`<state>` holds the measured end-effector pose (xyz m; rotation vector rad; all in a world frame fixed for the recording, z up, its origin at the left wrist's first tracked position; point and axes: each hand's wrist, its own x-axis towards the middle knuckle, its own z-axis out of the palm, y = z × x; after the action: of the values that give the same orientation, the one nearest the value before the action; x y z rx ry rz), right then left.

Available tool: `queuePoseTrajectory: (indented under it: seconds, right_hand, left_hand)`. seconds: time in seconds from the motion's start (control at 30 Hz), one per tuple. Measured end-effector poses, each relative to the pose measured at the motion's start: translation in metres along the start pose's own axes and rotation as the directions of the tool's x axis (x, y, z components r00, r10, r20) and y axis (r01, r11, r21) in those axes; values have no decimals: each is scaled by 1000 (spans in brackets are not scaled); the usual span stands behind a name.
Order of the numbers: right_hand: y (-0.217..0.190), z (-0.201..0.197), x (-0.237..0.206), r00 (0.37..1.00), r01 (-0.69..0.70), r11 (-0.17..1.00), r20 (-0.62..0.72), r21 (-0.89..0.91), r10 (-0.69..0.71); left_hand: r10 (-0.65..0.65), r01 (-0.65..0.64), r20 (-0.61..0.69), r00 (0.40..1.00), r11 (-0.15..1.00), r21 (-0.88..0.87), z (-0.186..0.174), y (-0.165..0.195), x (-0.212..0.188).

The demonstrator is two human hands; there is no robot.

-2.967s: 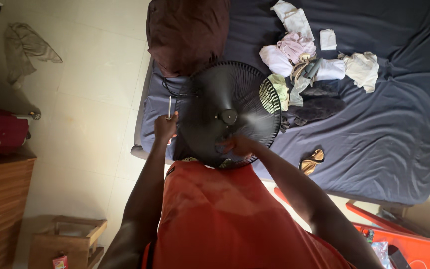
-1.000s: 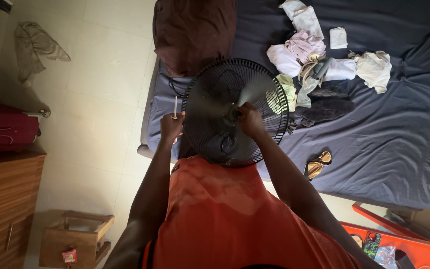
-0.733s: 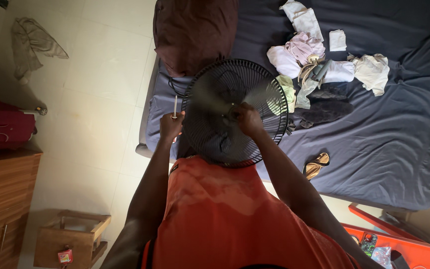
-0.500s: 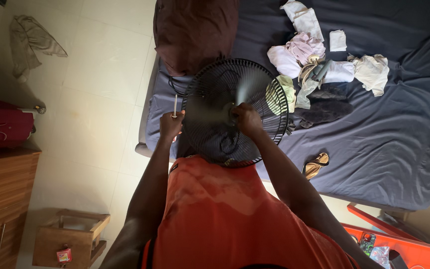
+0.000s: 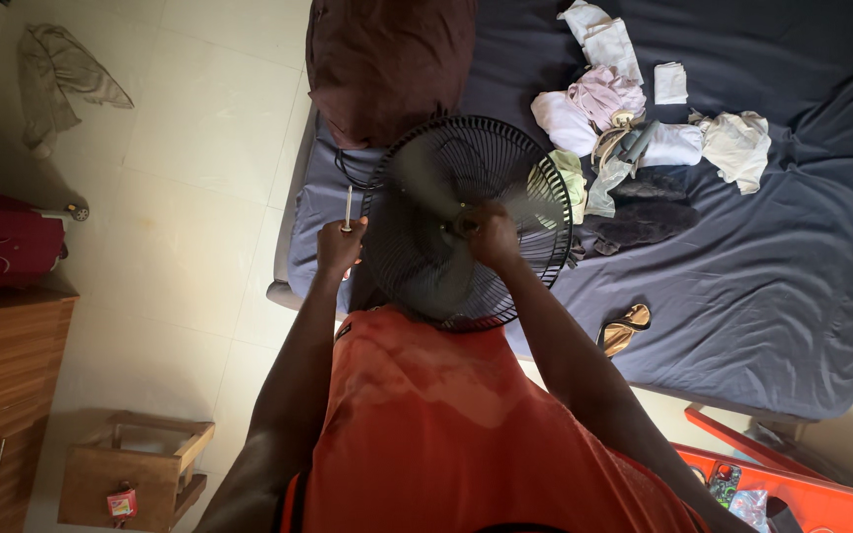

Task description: The person services a standing fan on a bed. They remove the front grille, take off the fan blades, wipe the grille with a cloth, and use a screwdriver on the blade hub while holding the parts.

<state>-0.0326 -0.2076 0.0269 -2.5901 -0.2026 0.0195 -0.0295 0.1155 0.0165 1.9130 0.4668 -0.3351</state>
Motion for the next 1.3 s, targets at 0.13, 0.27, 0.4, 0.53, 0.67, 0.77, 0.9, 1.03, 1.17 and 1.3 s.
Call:
queuePoseTrajectory:
  seconds: [0.13,0.27,0.4,0.53,0.67,0.77,0.9,1.03,1.17,1.3]
  right_hand:
    - [-5,-9,3,966,227,972,-113,-69,-233]
    - [-15,-17,3,996,-88,995,21,-36,89]
    - [-18,-21,4,922,-249,934,234,-255,310]
    - [-17,-22,7,996,-88,994,27,-64,89]
    - [-20,-25,12,803,-387,881,371,-271,466]
    - [-24,-30,13,983,-105,993,148,-54,112]
    - [-29,-35,18,961,-174,970,187,-172,205]
    - [-34,-34,22,793,-339,888,415,-310,447]
    - [-32,-34,19,998,-25,986,54,-164,34]
    - [-27,-30,24,822,-365,871,326,-329,468]
  left_hand:
    - [-14,14,-5,1000,1000,26,0,-1,2]
    - [-7,7,-7,1000,999,43,1,0,1]
    - [13,-12,-13,1000,1000,14,1,1,-2]
    - [-22,22,-8,1000,1000,8,0,3,-5]
    - [-35,35,-7,999,999,-4,1,6,-5]
    - [-23,23,-13,1000,999,22,1,6,-4]
    - [-27,27,-24,999,1000,2,2,4,-2]
    - [16,-15,-15,1000,1000,22,2,0,-2]
    - [29,-29,-10,1000,999,46,1,2,-2]
    - [11,-10,-19,1000,999,34,1,8,-4]
